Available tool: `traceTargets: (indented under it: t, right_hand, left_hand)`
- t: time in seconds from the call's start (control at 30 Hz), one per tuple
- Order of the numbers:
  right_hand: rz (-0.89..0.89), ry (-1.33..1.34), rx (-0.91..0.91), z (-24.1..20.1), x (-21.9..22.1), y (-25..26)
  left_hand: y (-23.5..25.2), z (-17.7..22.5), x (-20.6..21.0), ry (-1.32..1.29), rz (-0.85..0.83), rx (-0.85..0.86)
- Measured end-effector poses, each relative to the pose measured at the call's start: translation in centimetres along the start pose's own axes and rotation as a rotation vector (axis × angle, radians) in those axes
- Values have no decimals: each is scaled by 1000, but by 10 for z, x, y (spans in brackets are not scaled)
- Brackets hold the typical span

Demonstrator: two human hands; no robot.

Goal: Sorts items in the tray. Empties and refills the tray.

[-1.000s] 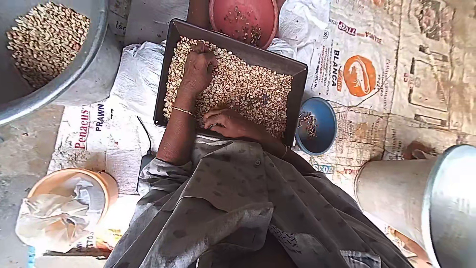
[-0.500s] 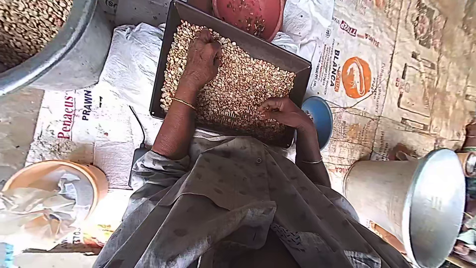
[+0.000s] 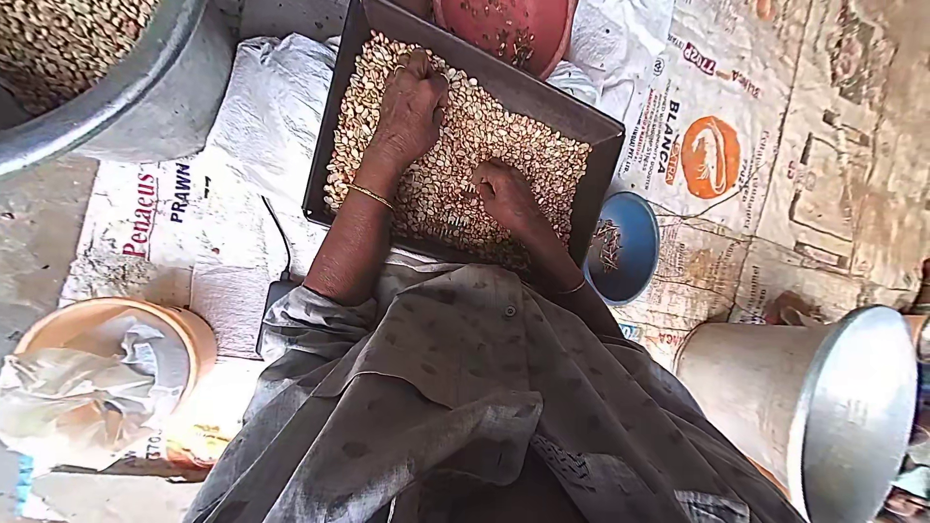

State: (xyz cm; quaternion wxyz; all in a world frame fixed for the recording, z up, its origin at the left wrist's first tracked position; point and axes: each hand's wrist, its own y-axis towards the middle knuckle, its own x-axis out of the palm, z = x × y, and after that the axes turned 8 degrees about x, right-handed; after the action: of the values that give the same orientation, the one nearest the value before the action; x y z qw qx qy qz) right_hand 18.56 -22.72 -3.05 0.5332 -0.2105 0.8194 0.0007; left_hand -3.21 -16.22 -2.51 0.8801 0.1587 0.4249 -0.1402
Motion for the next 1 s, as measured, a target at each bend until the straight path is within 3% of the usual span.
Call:
traceTargets:
  t: [0.13, 0.23, 0.37, 0.47, 0.57, 0.67, 0.77, 0.9, 1.0]
  right_hand:
    - [-32, 64, 30, -3, -8, -4]
    - [-47, -112, -17, -14, 3, -9]
    - [-63, -357, 75, -41, 12, -16]
    - [-116, -312, 161, -44, 10, -13]
    - [-46, -16, 199, -19, 1, -8]
    - [42, 548, 239, -1, -14, -11]
    - [-122, 941, 169, -12, -20, -21]
    - [-336, 658, 23, -27, 7, -20]
    - [-214, 216, -191, -36, 35, -16]
  left_hand:
    - [0, 0, 0, -17, 13, 13]
    - [-1, -1, 0, -16, 13, 11]
    - [-1, 0, 0, -14, 10, 12]
    - [-1, -1, 1, -12, 15, 7]
    - [0, -3, 3, -5, 30, 25]
    - [1, -5, 4, 0, 39, 43]
    - [1, -3, 5, 1, 30, 35]
    - [2, -2, 4, 0, 28, 26]
    - [-1, -3, 3, -3, 19, 11]
